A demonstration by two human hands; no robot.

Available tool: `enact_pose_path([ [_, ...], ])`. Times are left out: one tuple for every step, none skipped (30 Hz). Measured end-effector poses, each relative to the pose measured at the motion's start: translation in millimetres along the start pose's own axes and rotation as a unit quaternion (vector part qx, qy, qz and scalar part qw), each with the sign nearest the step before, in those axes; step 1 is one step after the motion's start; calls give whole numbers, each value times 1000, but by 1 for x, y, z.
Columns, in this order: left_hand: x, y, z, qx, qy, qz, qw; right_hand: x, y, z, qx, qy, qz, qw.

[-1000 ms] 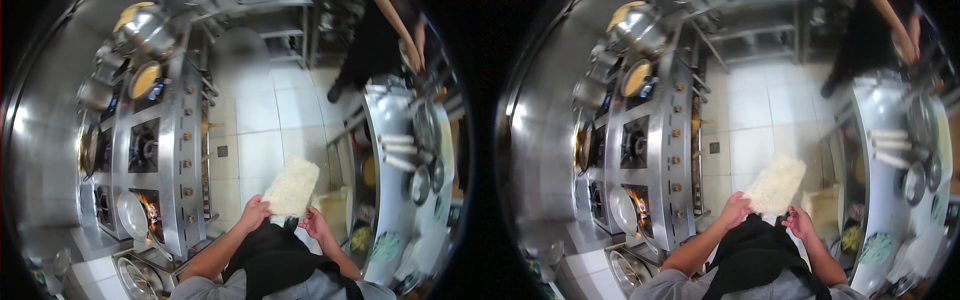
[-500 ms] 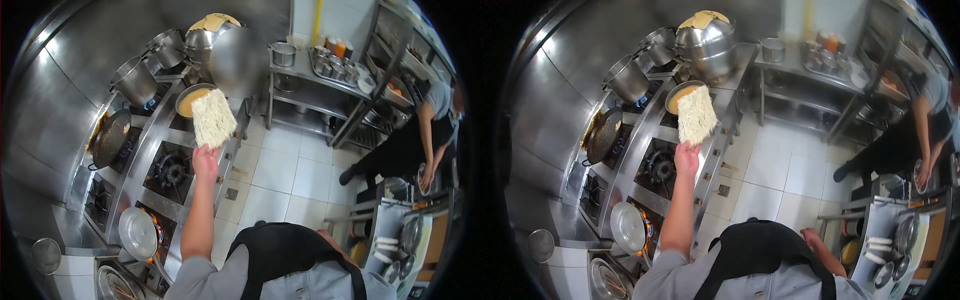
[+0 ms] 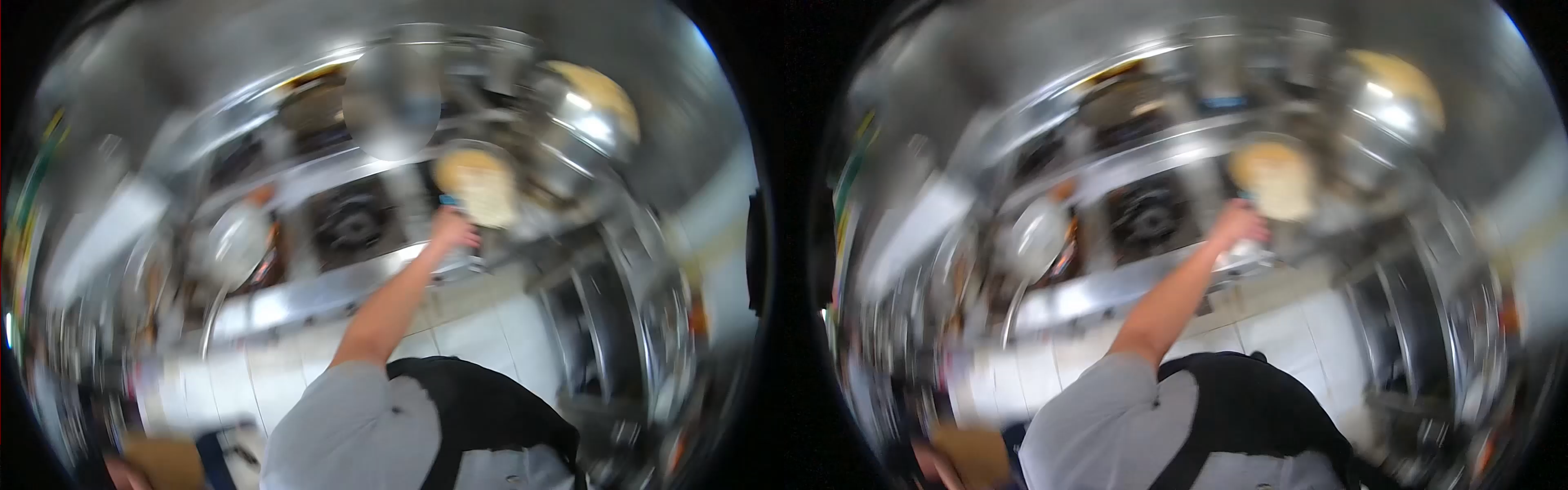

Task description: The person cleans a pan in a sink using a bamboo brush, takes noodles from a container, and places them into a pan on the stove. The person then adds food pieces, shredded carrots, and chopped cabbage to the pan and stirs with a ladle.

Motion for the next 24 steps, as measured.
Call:
enact_pose_path([
  [-14,-36,-4,-82,39,38,995,16,33,-27,18,11,31,999],
  [2,-52,-20,-86,29,96,991,33,62,-51,33,4,50,998],
  [3,-85,-34,-87,65,136,985,52,89,-69,43,-8,61,997],
  [7,-119,-46,-95,119,136,979,68,112,-81,53,-28,54,997],
  [13,-153,-56,-88,175,134,971,82,135,-90,58,-47,46,996],
  [36,-180,-69,-109,218,94,965,102,150,-94,65,-64,37,995],
  [66,-202,-83,-139,240,113,954,119,169,-99,75,-80,21,994],
  [99,-229,-101,-145,238,17,960,138,183,-99,83,-98,4,992],
  [139,-257,-125,-179,347,26,920,157,198,-94,98,-117,-17,988],
  [186,-288,-151,-200,395,-45,896,182,209,-84,115,-139,-46,983],
  [277,-308,-195,-170,552,-27,816,204,209,-75,126,-153,-60,978],
  [249,-365,-192,-243,477,-154,831,224,211,-63,139,-166,-81,973],
  [300,-403,-219,-204,518,-210,804,245,211,-45,154,-183,-105,965],
  [344,-439,-248,-234,506,-324,765,266,209,-26,169,-198,-127,957],
  [392,-470,-276,-151,560,-332,744,286,204,-4,187,-213,-150,947],
  [413,-508,-297,-236,395,-461,759,308,193,19,204,-231,-174,935],
  [426,-534,-312,-306,207,-564,738,327,183,42,220,-245,-194,924],
  [417,-544,-318,-314,196,-559,742,343,171,67,236,-265,-218,909],
  [399,-558,-322,-391,151,-506,754,359,158,95,254,-283,-244,892],
  [384,-574,-327,-463,107,-451,755,371,142,123,269,-302,-270,874],
  [391,-582,-340,-490,76,-366,788,384,127,152,285,-322,-301,851],
  [378,-590,-344,-531,16,-337,777,395,114,182,299,-343,-346,821],
  [371,-598,-345,-566,-75,-291,767,404,103,211,312,-359,-399,784],
  [359,-605,-347,-560,-123,-256,778,414,93,241,320,-364,-471,737],
])
Point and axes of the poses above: each hand's wrist, its own y-axis towards the middle knuckle, its own z-axis out of the palm, x = y × z, the point moved 2 cm from there along y, towards the middle knuckle, and after that the axes turned 7 degrees about -x, right-handed, at the moved point
